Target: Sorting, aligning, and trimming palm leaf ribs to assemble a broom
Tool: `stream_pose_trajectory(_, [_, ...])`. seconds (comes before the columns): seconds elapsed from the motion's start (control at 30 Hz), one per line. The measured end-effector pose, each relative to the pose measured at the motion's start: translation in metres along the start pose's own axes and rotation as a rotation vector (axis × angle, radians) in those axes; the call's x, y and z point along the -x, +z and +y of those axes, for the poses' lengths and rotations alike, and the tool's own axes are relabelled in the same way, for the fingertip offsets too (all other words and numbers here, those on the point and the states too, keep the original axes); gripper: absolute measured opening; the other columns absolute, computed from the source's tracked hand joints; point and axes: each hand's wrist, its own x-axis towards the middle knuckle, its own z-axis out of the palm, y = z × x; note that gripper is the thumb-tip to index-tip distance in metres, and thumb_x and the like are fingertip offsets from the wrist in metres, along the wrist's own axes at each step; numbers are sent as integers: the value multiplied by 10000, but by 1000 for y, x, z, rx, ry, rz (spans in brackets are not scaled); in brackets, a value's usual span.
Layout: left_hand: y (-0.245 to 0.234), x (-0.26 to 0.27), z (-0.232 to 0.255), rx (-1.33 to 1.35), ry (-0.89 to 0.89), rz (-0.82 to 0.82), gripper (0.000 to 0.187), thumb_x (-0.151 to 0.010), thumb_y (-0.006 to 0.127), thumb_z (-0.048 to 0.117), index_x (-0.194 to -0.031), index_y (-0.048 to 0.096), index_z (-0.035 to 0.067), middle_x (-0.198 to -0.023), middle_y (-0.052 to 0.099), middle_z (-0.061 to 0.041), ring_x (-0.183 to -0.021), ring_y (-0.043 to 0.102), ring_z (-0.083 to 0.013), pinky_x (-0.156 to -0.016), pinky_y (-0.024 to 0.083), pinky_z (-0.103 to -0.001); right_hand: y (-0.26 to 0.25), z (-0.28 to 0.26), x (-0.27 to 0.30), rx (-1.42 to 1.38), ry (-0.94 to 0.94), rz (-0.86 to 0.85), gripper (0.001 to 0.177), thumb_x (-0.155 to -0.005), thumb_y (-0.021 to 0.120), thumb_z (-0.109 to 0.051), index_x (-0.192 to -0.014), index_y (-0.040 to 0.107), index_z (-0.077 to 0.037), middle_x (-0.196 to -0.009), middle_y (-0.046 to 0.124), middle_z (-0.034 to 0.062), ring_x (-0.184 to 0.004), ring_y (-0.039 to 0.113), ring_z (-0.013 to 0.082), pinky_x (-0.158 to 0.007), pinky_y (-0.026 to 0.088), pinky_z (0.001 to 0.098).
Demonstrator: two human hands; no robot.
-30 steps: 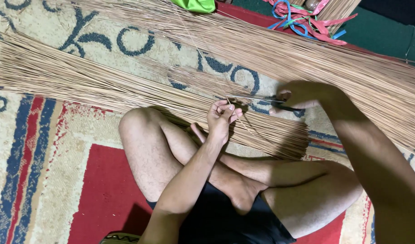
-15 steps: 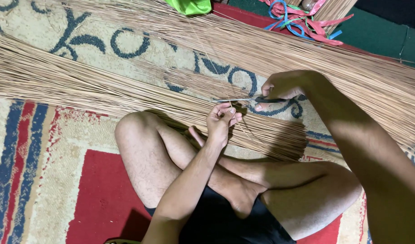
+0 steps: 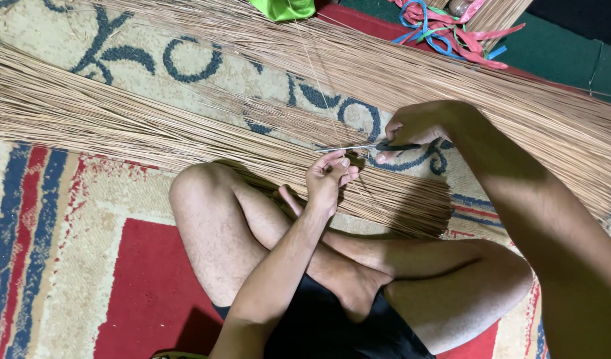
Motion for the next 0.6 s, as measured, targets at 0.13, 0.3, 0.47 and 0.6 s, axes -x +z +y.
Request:
stream_pose_trajectory(0.13, [1, 1, 2, 5, 8, 2, 240, -926, 718, -34, -1164, 698, -46, -900, 640, -129, -767, 767, -344, -752, 676, -489, -2, -2, 2, 32, -2, -3, 526, -748, 846, -568, -901, 815, -66, -694, 719, 145, -688, 696, 261, -683, 538, 386])
stream_pose_trajectory(0.3, [0, 1, 1, 5, 14, 7, 244, -929, 712, -40, -1173, 704, -48, -911, 649, -137, -769, 767, -358, -751, 675, -496, -2, -4, 3, -35, 23, -5, 485, -768, 864, -465, -899, 771, -7, -703, 680, 186, -697, 689, 277, -613, 530, 371])
stream_pose_trajectory(0.47, [0, 1, 0, 7, 16, 6, 258, -930, 711, -38, -1188, 698, -44, -915, 653, -145, -768, 767, -360, -751, 673, -494, -1, -1, -4, -26, 31, 3, 493, -757, 869, -479, -916, 784, -20, -709, 689, 170, -701, 693, 268, -625, 550, 385])
stream_pose_trajectory(0.6, [0, 1, -2, 11, 15, 1, 270, -926, 711, -46, -1196, 698, -43, -914, 659, -149, -771, 767, -359, -751, 672, -492, -1, 2, -10, -5, 24, 11, 507, -731, 880, -503, -890, 785, -30, -693, 684, 162, -689, 704, 260, -621, 567, 392])
